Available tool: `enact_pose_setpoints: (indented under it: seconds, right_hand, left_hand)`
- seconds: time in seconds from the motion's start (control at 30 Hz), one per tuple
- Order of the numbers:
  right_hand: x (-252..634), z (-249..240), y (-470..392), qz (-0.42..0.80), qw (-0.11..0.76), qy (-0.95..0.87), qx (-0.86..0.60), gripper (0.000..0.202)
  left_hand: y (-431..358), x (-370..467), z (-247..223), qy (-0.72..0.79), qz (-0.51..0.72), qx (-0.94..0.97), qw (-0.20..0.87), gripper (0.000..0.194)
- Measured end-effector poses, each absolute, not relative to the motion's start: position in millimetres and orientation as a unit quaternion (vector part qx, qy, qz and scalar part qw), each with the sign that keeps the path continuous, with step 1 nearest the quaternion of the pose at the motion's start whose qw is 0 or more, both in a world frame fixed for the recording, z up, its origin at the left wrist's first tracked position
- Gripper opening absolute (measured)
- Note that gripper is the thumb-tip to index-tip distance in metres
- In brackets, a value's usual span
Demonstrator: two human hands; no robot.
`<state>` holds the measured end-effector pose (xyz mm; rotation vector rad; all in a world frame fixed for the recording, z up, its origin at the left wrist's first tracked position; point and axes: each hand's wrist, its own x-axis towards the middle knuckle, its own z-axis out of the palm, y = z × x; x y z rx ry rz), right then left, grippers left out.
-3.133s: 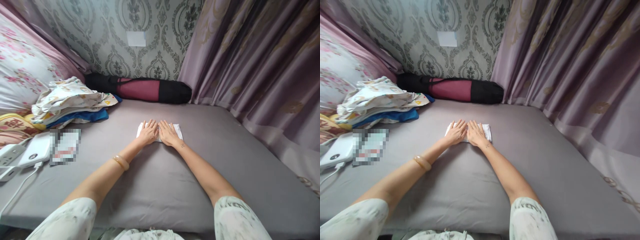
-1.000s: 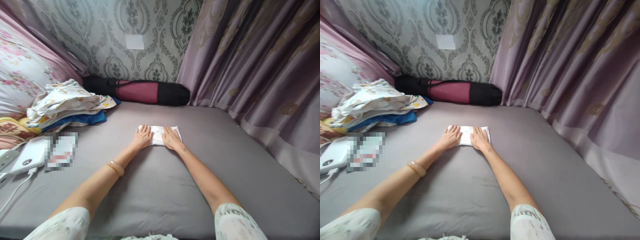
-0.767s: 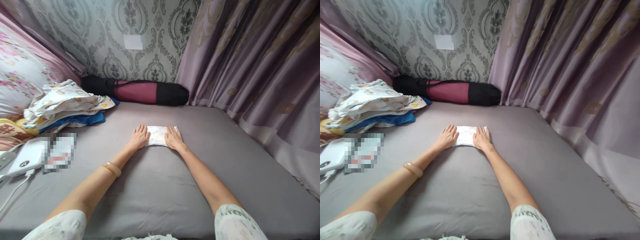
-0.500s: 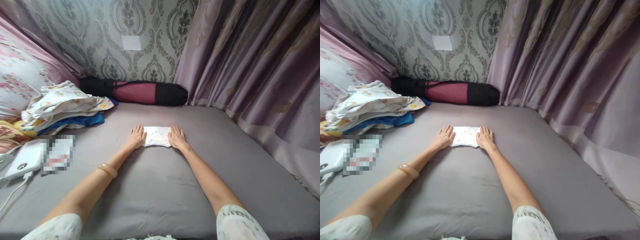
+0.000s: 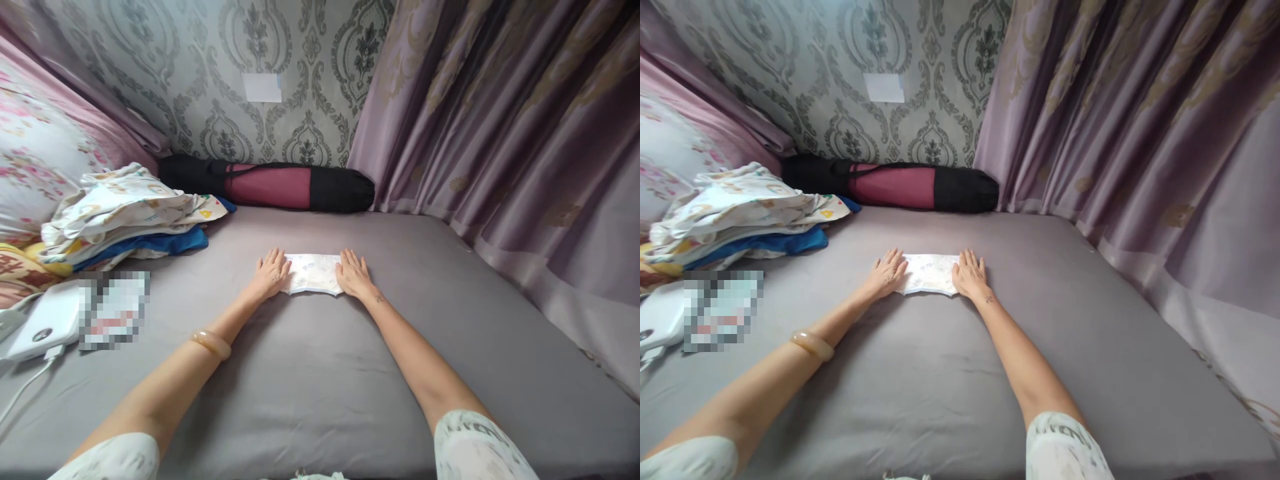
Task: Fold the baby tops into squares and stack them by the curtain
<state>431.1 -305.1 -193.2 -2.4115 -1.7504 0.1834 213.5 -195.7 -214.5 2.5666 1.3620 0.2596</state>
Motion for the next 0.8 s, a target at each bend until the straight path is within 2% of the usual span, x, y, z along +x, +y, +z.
enact_pose_setpoints:
  seconds: [0.23, 0.37, 0.5, 0.67, 0.8]
  right_hand:
    - [421.9, -193.8, -299.1, 0.066, 0.065, -0.592, -0.8, 0.059]
    - [416.3, -194.1, -294.3, 0.039, 0.091, -0.598, -0.795, 0.058]
    - [408.7, -193.4, -289.0, 0.074, 0.074, -0.6, -0.793, 0.058]
    - [392.3, -190.1, -284.7, 0.043, 0.118, -0.614, -0.78, 0.057]
    - [378.8, -191.7, -280.5, 0.072, 0.111, -0.631, -0.764, 0.056]
  left_hand:
    - [-201.4, 193.1, -218.9, 0.429, 0.094, 0.893, 0.098, 0.062]
    - [-201.6, 184.3, -227.5, 0.425, 0.099, 0.895, 0.09, 0.062]
    - [-203.5, 182.8, -231.2, 0.431, 0.121, 0.89, 0.081, 0.062]
    - [-206.5, 183.6, -231.8, 0.428, 0.135, 0.891, 0.063, 0.061]
    - [-207.5, 183.1, -231.5, 0.438, 0.142, 0.886, 0.058, 0.059]
